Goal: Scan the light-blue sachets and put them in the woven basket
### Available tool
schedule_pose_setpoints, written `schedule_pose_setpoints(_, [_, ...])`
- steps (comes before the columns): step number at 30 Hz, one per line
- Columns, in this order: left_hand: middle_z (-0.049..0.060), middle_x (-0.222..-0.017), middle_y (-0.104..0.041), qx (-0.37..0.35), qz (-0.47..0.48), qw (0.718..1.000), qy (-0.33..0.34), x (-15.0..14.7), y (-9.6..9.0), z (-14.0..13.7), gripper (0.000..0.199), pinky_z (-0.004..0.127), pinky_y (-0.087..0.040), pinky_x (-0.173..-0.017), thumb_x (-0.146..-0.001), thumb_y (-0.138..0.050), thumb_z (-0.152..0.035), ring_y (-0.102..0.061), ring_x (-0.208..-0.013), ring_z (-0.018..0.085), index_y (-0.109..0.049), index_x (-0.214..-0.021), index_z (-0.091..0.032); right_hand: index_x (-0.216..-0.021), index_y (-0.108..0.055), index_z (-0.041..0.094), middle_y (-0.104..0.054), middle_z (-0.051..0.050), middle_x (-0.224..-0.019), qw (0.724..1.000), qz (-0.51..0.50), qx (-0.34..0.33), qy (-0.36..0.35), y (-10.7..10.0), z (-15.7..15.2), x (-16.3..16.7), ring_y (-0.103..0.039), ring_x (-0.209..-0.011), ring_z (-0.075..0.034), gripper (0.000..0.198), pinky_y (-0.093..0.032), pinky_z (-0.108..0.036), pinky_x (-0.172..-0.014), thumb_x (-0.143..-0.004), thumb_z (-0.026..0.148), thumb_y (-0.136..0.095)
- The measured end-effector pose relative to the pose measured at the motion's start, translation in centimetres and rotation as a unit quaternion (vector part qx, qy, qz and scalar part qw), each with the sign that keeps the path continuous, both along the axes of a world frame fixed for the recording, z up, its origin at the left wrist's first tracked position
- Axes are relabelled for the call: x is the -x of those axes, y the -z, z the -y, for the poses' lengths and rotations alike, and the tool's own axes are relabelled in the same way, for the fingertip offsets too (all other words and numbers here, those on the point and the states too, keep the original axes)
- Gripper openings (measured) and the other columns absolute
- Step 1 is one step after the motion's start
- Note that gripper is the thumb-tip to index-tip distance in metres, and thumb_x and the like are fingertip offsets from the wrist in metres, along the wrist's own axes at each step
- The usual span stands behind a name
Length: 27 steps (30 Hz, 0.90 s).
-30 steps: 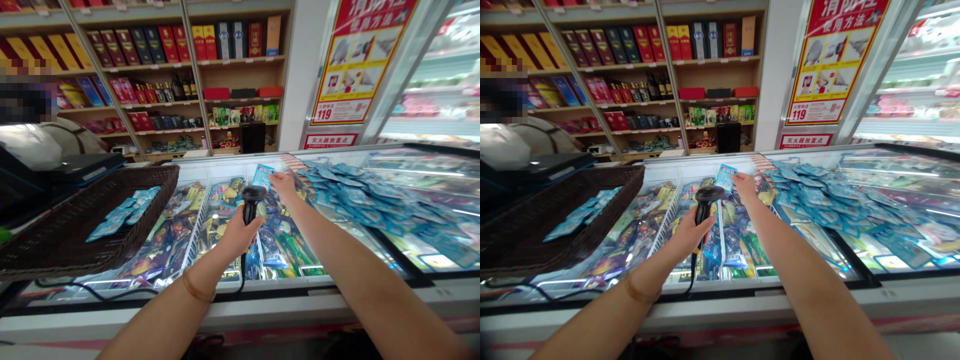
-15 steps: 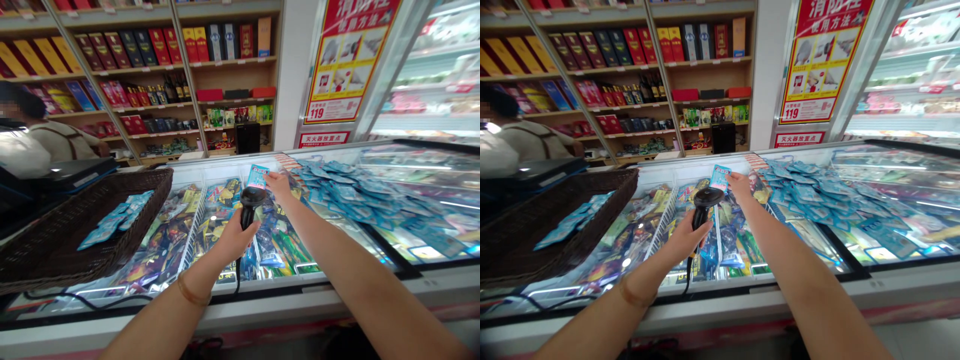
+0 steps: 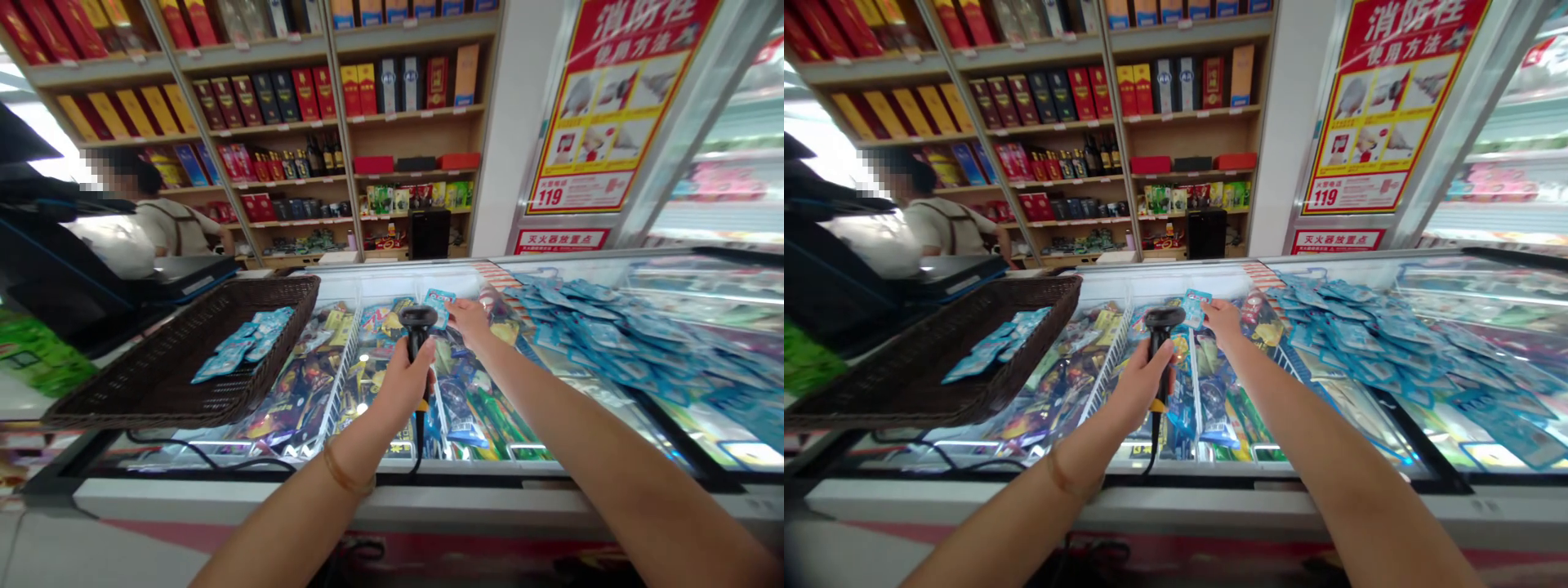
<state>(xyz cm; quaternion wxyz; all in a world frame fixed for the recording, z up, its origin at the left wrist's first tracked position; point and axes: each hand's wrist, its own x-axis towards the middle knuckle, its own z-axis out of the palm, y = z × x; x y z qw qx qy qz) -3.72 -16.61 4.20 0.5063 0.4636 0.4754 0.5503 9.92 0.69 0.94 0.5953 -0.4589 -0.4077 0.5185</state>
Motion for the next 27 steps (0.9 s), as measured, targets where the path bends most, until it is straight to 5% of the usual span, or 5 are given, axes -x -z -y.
schedule_pose_setpoints(3, [-0.003, -0.069, -0.059, -0.002, 0.049, 0.997, -0.058, 2.9, -2.6, 0.9, 0.042, 0.022, -0.038, -0.041, -0.077, -0.074, -0.055, -0.049, -0.043, 0.008, -0.05, -0.088, -0.021, -0.067, -0.058, 0.019, -0.066, 0.002, -0.06, 0.998, -0.009, 0.025, -0.064, -1.7, 0.9, 3.4, -0.065, -0.06, -0.013, 0.019, -0.061, -0.03, -0.074, -0.078, 0.015, -0.072])
schedule_pose_setpoints(8, [-0.004, -0.068, -0.057, -0.029, 0.095, 0.975, -0.2, 11.9, -6.7, 3.5, 0.038, 0.02, -0.043, -0.042, -0.077, -0.076, -0.047, -0.051, -0.047, 0.008, -0.052, -0.089, -0.02, -0.068, -0.058, 0.018, -0.065, 0.0, -0.058, 0.983, -0.028, 0.025, -0.178, -5.4, 3.1, 12.0, -0.07, -0.064, -0.014, 0.021, -0.061, -0.031, -0.08, -0.083, 0.012, -0.071])
schedule_pose_setpoints(16, [-0.002, -0.067, -0.057, -0.041, 0.103, 0.933, -0.343, 22.7, -8.7, 8.0, 0.028, 0.018, -0.046, -0.042, -0.087, -0.069, -0.039, -0.051, -0.047, 0.008, -0.052, -0.087, -0.017, -0.075, -0.063, 0.015, -0.068, -0.002, -0.061, 0.932, -0.061, 0.05, -0.353, -8.4, 8.8, 25.2, -0.072, -0.068, -0.015, 0.015, -0.059, -0.035, -0.088, -0.084, 0.013, -0.074])
schedule_pose_setpoints(21, [-0.002, -0.066, -0.057, -0.031, 0.103, 0.932, -0.346, 23.1, -8.7, 8.5, 0.028, 0.017, -0.044, -0.04, -0.087, -0.068, -0.04, -0.051, -0.045, 0.008, -0.052, -0.086, -0.016, -0.07, -0.065, 0.015, -0.068, -0.002, -0.062, 0.943, -0.015, 0.054, -0.329, -8.0, 9.7, 26.1, -0.068, -0.062, -0.012, 0.018, -0.059, -0.03, -0.086, -0.088, 0.011, -0.068])
schedule_pose_setpoints(27, [-0.003, -0.066, -0.056, -0.03, 0.106, 0.946, -0.304, 18.1, -8.2, 5.8, 0.025, 0.018, -0.045, -0.041, -0.087, -0.067, -0.036, -0.051, -0.046, 0.008, -0.051, -0.085, -0.017, -0.071, -0.066, 0.015, -0.07, -0.003, -0.064, 0.97, 0.016, 0.033, -0.24, -6.3, 7.3, 19.5, -0.069, -0.063, -0.012, 0.015, -0.061, -0.029, -0.08, -0.084, 0.005, -0.066])
